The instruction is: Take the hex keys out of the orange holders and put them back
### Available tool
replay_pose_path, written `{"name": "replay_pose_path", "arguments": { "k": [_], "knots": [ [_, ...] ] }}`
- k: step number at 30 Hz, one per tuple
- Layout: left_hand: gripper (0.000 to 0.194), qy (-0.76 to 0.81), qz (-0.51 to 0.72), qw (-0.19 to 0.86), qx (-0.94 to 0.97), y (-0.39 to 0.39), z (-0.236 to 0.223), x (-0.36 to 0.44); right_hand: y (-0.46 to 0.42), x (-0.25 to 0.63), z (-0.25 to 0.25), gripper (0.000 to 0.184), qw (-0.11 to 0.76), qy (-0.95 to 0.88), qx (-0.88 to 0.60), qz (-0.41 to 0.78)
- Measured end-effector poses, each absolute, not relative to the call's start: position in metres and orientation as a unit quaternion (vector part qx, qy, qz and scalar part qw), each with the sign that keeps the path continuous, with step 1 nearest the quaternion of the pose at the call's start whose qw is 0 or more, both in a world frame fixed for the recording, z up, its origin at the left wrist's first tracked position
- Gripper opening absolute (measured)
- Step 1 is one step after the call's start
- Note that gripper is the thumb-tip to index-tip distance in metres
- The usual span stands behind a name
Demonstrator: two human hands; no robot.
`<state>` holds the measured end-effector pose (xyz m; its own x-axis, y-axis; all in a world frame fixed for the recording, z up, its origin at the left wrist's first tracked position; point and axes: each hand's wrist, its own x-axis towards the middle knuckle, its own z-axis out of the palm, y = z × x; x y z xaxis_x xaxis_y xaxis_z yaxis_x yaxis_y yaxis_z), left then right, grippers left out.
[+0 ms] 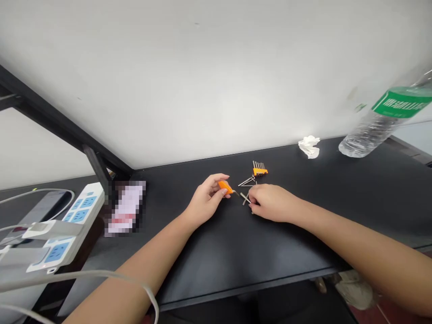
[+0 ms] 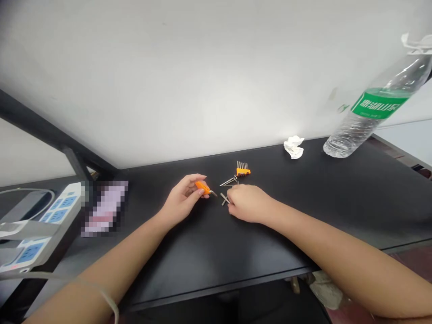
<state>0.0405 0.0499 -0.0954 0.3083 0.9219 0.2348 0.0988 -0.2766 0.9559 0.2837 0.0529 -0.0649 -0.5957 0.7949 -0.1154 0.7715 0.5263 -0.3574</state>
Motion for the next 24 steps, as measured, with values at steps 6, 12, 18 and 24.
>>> {"name": "replay_pose_path", "arguments": {
  "k": [6, 12, 18, 24],
  "knots": [
    [0.015, 0.413, 0.417, 0.461, 0.666, 0.052, -0.093, 0.040, 0.061, 0.294, -0.061, 0.010, 0.084, -0.850, -0.462, 0.239],
    [0.017, 0.438, 0.400, 0.417, 0.689, 0.053, -0.094, 0.036, 0.069, 0.312, -0.058, 0.011, 0.083, -0.902, -0.340, 0.254],
    [0.016, 0.466, 0.363, 0.350, 0.727, 0.051, -0.092, 0.034, 0.073, 0.310, -0.073, 0.020, 0.090, -0.908, -0.397, 0.102],
    [0.013, 0.455, 0.353, 0.340, 0.743, 0.051, -0.090, 0.035, 0.071, 0.301, -0.072, 0.012, 0.022, -0.902, -0.427, 0.066]
  ]
}}
